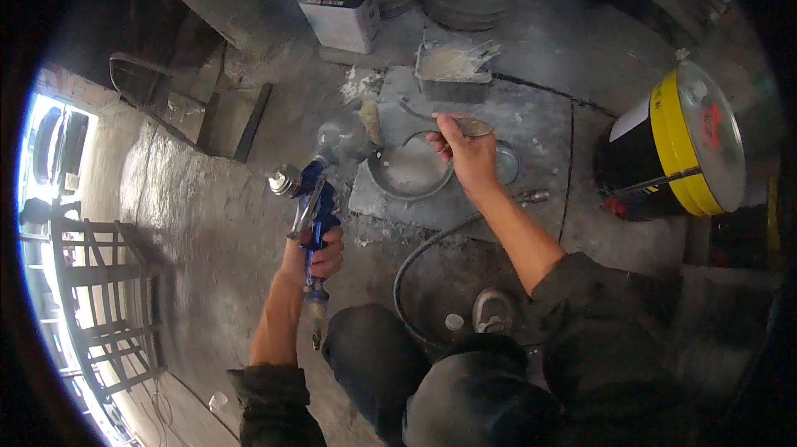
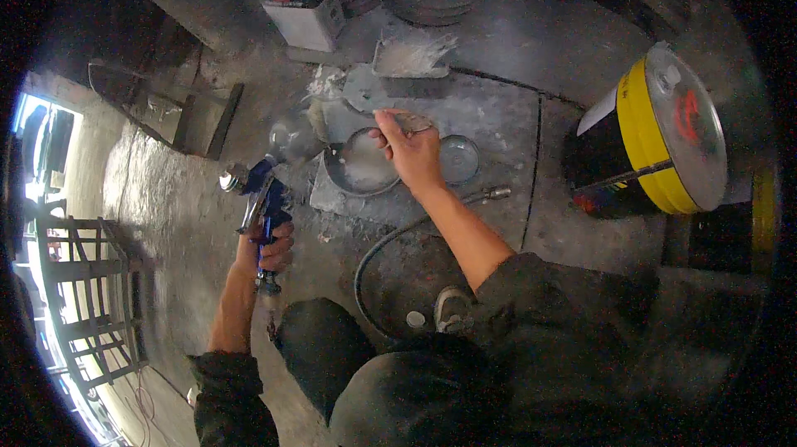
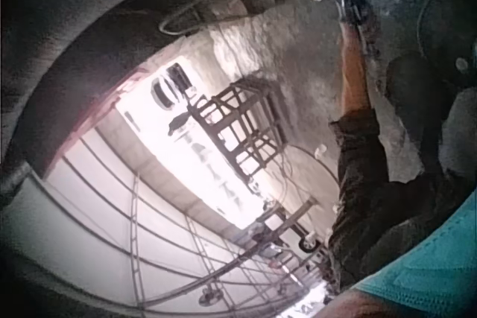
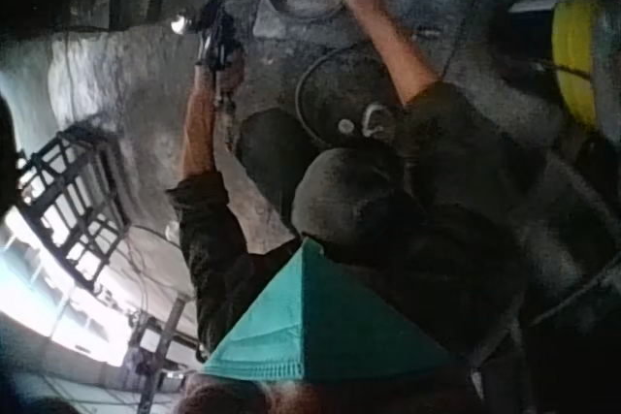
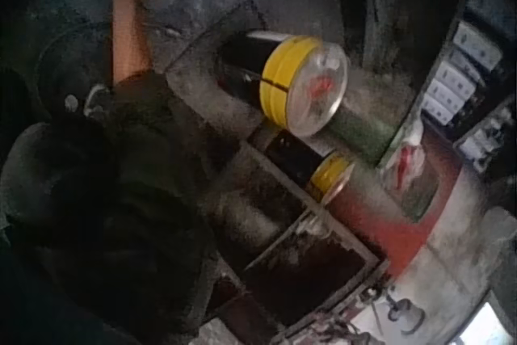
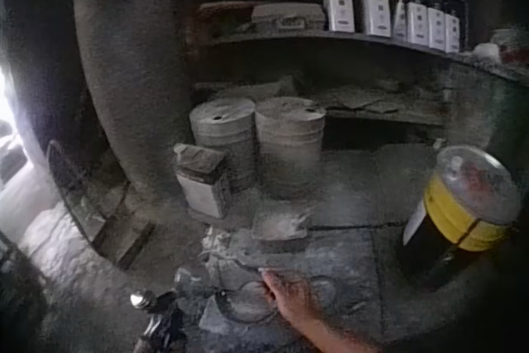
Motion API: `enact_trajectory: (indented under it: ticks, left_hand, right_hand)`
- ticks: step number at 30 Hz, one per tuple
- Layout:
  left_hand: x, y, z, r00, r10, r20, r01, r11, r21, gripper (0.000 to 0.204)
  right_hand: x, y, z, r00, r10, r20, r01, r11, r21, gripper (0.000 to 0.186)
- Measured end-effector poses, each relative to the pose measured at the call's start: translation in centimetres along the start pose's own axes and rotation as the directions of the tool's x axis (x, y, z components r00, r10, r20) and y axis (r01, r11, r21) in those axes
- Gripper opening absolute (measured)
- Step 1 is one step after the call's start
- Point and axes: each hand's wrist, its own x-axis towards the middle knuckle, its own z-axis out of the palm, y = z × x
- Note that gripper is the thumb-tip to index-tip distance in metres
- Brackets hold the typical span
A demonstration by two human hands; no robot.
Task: The person mixes a white substance in a metal bowl using a spoon. They then pour the mixture into a spray gun container and attach it to the spray gun.
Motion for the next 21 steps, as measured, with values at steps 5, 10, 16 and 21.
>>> enact_trajectory:
  ticks: [5, 10, 16, 21]
  left_hand:
    - [0.1, -0.1, 0.3, 0.999, 0.037, -0.019, -0.038, 0.999, -0.021, 0.041]
    - [0.5, -0.4, 0.5, 0.998, 0.064, 0.003, -0.064, 0.995, -0.078, 0.040]
    - [-0.4, 1.1, 2.5, 0.853, 0.246, -0.461, -0.111, 0.948, 0.300, 0.044]
    - [-0.5, 1.3, 4.1, 0.724, 0.499, -0.476, -0.045, 0.723, 0.690, 0.030]
  right_hand:
    - [0.8, 0.9, -1.4, 0.998, -0.060, -0.012, 0.057, 0.981, -0.185, 0.023]
    - [-1.0, 2.8, -0.9, 0.998, -0.066, -0.015, 0.062, 0.980, -0.189, 0.025]
    - [0.3, 4.9, -5.0, 0.987, -0.155, 0.049, 0.146, 0.716, -0.682, 0.036]
    - [-0.4, 5.5, -4.7, 0.924, -0.204, 0.325, 0.383, 0.495, -0.780, 0.025]
